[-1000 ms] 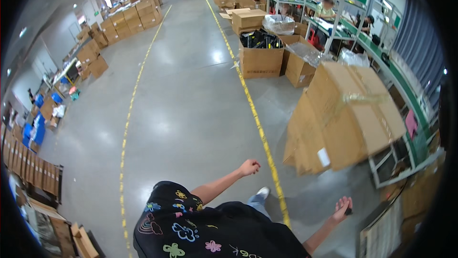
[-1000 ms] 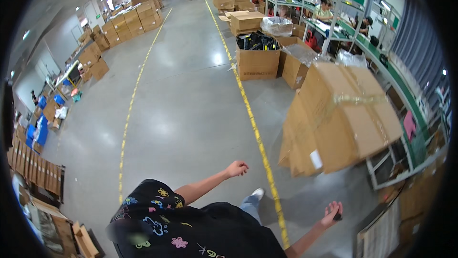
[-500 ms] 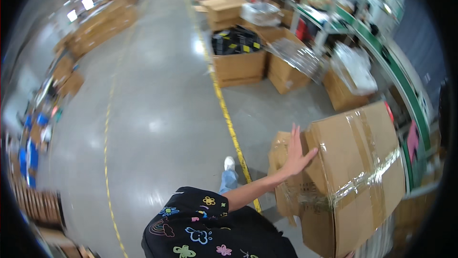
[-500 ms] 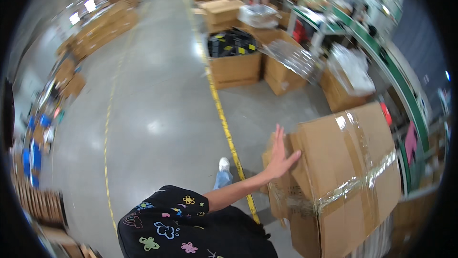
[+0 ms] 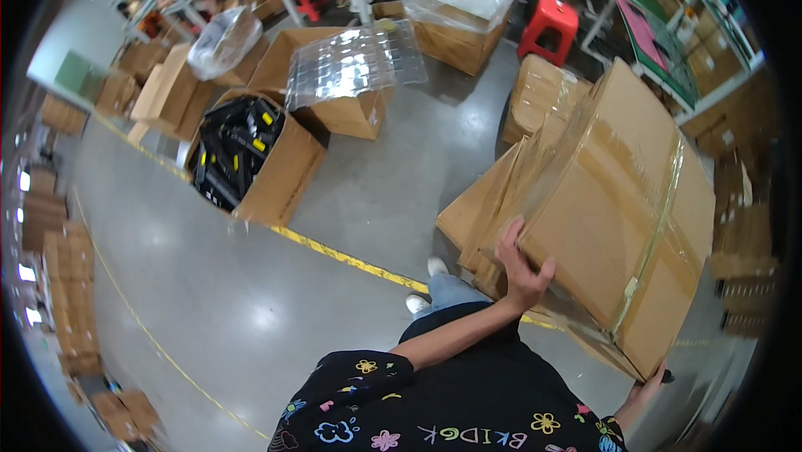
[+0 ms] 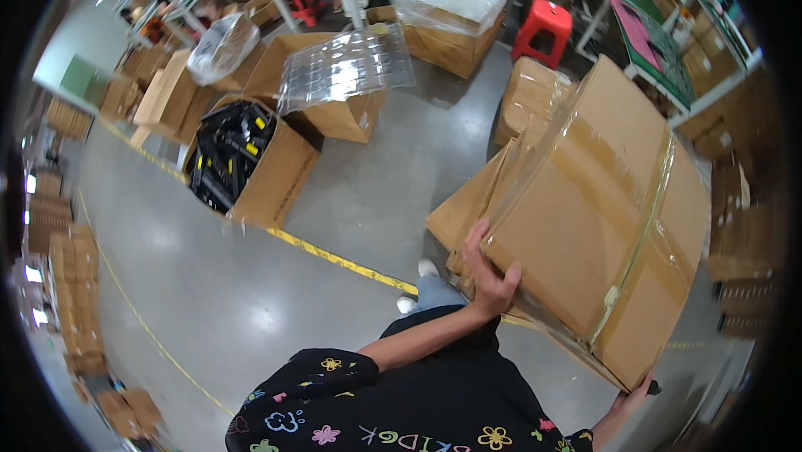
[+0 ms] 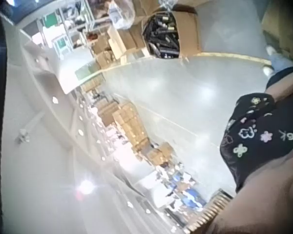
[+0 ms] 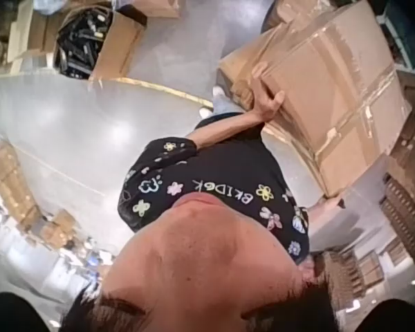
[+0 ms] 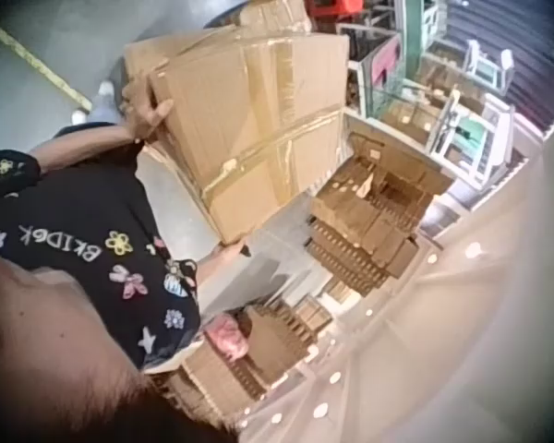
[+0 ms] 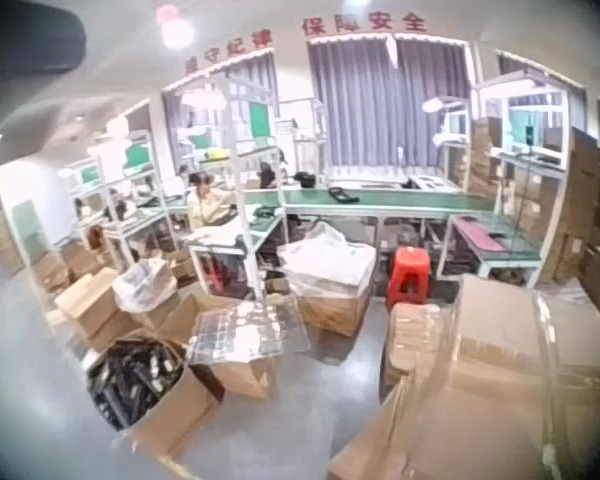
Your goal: Assemble electronic components by installing circuit boards into plastic housings and securing them.
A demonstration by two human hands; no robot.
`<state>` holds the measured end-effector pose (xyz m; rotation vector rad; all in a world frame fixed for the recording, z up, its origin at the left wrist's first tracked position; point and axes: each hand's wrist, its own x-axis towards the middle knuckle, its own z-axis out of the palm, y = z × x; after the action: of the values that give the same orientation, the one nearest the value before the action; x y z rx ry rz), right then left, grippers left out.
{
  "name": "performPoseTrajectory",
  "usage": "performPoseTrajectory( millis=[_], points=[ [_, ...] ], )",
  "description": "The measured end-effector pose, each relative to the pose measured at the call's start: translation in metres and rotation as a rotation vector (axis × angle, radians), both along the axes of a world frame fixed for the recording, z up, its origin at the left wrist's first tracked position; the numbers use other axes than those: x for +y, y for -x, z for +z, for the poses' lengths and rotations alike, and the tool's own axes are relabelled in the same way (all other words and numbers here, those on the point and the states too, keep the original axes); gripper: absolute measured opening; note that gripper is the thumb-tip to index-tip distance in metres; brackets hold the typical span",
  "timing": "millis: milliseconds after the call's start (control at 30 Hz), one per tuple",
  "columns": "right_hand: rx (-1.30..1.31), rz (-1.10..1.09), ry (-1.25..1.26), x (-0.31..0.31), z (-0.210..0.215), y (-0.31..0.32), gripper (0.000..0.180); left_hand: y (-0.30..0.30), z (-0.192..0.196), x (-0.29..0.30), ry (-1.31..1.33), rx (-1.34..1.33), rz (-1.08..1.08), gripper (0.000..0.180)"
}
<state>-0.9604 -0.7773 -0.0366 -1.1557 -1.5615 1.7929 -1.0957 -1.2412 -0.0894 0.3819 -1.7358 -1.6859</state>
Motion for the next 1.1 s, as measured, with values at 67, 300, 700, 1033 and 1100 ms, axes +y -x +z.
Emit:
performPoseTrajectory(
  millis=[67,300,700,1033,1100],
  points=[
    [0.03,-0.03,-0.008,-0.057,-0.004,0.005,0.045,0.045,-0.003,-0.038,-0.134,0.077,-0.116,0.08],
    [0.056,-0.217,-0.171,-0.163,-0.011,0.053,0.042,0.167,-0.044,-0.135,-0.381,-0.06,-0.33,0.076],
    [-0.065,-0.448,-0.227,-0.325,0.051,0.093,0.039,0.29,-0.158,-0.175,-1.269,-0.795,-0.524,0.046],
    [-0.509,-0.739,-0.507,-0.451,0.069,0.204,0.033,0.493,-0.131,-0.186,-1.316,-0.868,-0.662,0.053],
    [-0.783,-0.682,-0.556,-0.455,0.095,0.23,0.035,0.529,-0.123,-0.182,-1.407,-0.851,-0.826,0.055]
  ],
)
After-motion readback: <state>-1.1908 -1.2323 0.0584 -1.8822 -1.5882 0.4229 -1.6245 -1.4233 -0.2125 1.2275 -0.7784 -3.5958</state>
